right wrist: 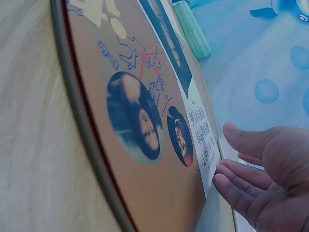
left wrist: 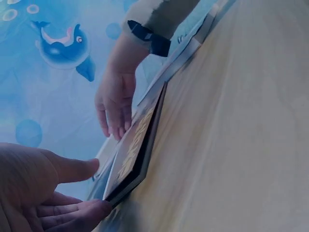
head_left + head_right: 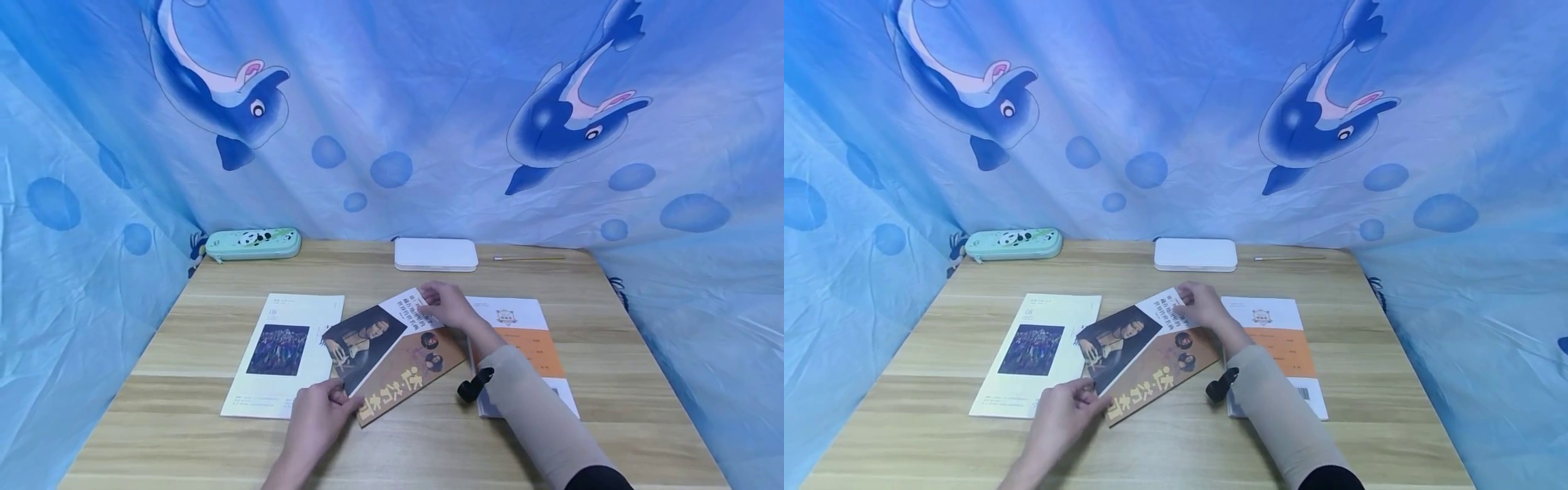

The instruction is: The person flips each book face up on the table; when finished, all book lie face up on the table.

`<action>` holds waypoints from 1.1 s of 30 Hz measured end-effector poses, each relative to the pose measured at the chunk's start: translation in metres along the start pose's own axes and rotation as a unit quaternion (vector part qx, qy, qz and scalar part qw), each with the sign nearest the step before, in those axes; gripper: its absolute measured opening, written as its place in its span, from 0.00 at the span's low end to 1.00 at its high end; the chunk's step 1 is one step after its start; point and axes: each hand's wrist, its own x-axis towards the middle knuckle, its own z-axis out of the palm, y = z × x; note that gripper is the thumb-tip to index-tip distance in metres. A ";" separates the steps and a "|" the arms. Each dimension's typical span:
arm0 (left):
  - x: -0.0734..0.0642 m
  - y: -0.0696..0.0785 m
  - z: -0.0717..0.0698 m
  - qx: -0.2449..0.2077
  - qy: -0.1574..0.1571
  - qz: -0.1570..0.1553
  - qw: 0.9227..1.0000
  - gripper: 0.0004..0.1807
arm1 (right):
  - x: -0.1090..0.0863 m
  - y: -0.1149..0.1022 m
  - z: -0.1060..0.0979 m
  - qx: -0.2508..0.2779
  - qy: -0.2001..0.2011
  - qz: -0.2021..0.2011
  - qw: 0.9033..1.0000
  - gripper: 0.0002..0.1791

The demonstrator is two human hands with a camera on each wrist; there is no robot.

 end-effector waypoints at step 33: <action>0.061 -0.035 -0.012 0.027 0.053 0.087 0.994 0.16 | -0.065 0.016 -0.014 0.002 -0.018 0.058 0.998 0.34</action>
